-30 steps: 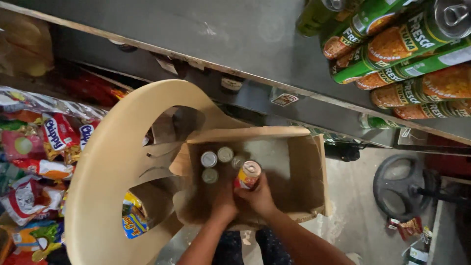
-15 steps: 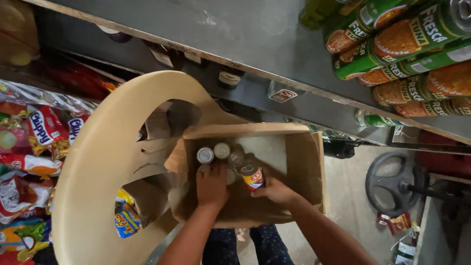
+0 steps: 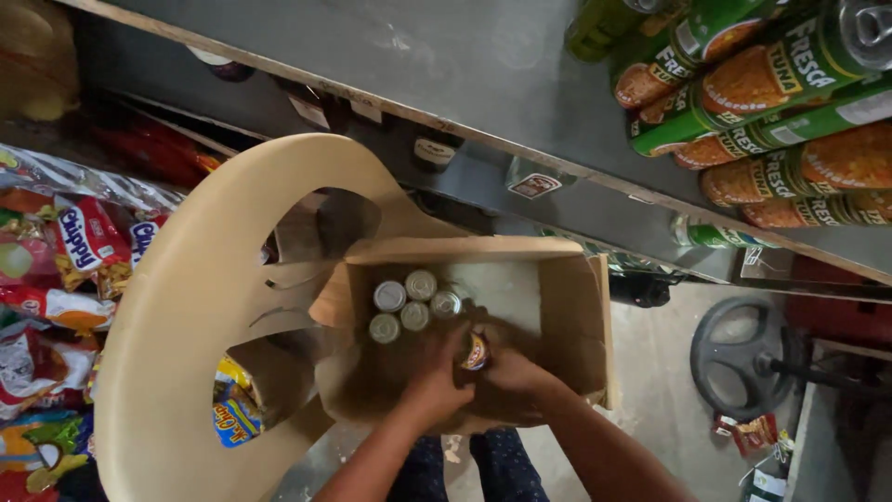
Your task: Stocking and organizing various canned food products on grocery store shelves.
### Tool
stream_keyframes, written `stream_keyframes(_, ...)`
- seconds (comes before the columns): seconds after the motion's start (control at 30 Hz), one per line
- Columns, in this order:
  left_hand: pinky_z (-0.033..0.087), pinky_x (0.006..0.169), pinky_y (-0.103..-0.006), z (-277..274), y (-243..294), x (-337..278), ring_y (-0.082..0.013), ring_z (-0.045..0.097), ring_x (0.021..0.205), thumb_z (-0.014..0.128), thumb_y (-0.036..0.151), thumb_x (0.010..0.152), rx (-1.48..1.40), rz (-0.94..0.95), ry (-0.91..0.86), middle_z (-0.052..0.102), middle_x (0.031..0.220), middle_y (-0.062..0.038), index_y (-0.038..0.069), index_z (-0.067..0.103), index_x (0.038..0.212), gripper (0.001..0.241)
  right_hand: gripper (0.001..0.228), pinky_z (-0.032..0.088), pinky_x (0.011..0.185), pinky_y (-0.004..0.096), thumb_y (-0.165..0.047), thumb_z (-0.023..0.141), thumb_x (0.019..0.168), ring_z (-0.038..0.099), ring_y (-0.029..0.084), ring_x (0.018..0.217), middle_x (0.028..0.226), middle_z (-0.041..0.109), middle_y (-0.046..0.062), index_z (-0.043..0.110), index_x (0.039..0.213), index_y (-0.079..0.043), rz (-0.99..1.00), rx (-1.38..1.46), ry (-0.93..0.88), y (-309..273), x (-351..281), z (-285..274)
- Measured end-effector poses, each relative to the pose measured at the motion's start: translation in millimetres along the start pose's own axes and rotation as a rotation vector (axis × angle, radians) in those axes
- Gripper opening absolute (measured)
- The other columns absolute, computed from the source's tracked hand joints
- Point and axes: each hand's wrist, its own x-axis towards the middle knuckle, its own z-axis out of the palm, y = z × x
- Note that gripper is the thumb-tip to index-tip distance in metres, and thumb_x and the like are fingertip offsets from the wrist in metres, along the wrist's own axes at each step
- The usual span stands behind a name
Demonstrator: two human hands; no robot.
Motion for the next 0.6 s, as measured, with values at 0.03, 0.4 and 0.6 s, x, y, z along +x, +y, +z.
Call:
stream_keyframes(0.03, 0.040, 0.107, -0.0525, 14.2, -13.2, -2.6, -0.0432, 0.047, 0.128, 0.081, 0.010, 0.054, 0.001, 0.001, -0.001, 0.054, 0.137, -0.023, 0.004, 0.049, 0.145, 0.097, 0.071, 0.041, 0.116, 0.037, -0.009, 0.071, 0.084, 0.056, 0.027, 0.134, 0.144, 0.060, 0.014, 0.043, 0.150, -0.008, -0.001, 0.001, 0.001, -11.7, -1.3, 2.4)
stream_keyframes(0.4, 0.059, 0.067, -0.0533, 56.8, -78.6, 21.5, -0.0400, 0.070, 0.090, 0.048, 0.016, 0.095, 0.540, -0.297, -0.241, 0.055, 0.125, -0.018, 0.023, 0.056, 0.130, 0.037, 0.053, 0.052, 0.096, 0.049, -0.012, 0.068, 0.080, 0.065, 0.047, 0.108, 0.115, 0.066, 0.032, 0.057, 0.130, 0.002, 0.216, -0.491, 0.039, 22.7, 10.3, 33.8)
stream_keyframes(0.6, 0.058, 0.066, -0.0561, 57.7, -40.2, 14.7, -0.0364, 0.069, 0.094, 0.053, 0.024, 0.089, 0.806, -0.234, 0.130, 0.058, 0.115, -0.012, 0.024, 0.057, 0.124, 0.035, 0.050, 0.054, 0.090, 0.049, -0.010, 0.065, 0.078, 0.066, 0.047, 0.105, 0.111, 0.069, 0.030, 0.059, 0.126, 0.001, 0.025, -0.373, 0.196, -32.0, -14.6, 26.0)
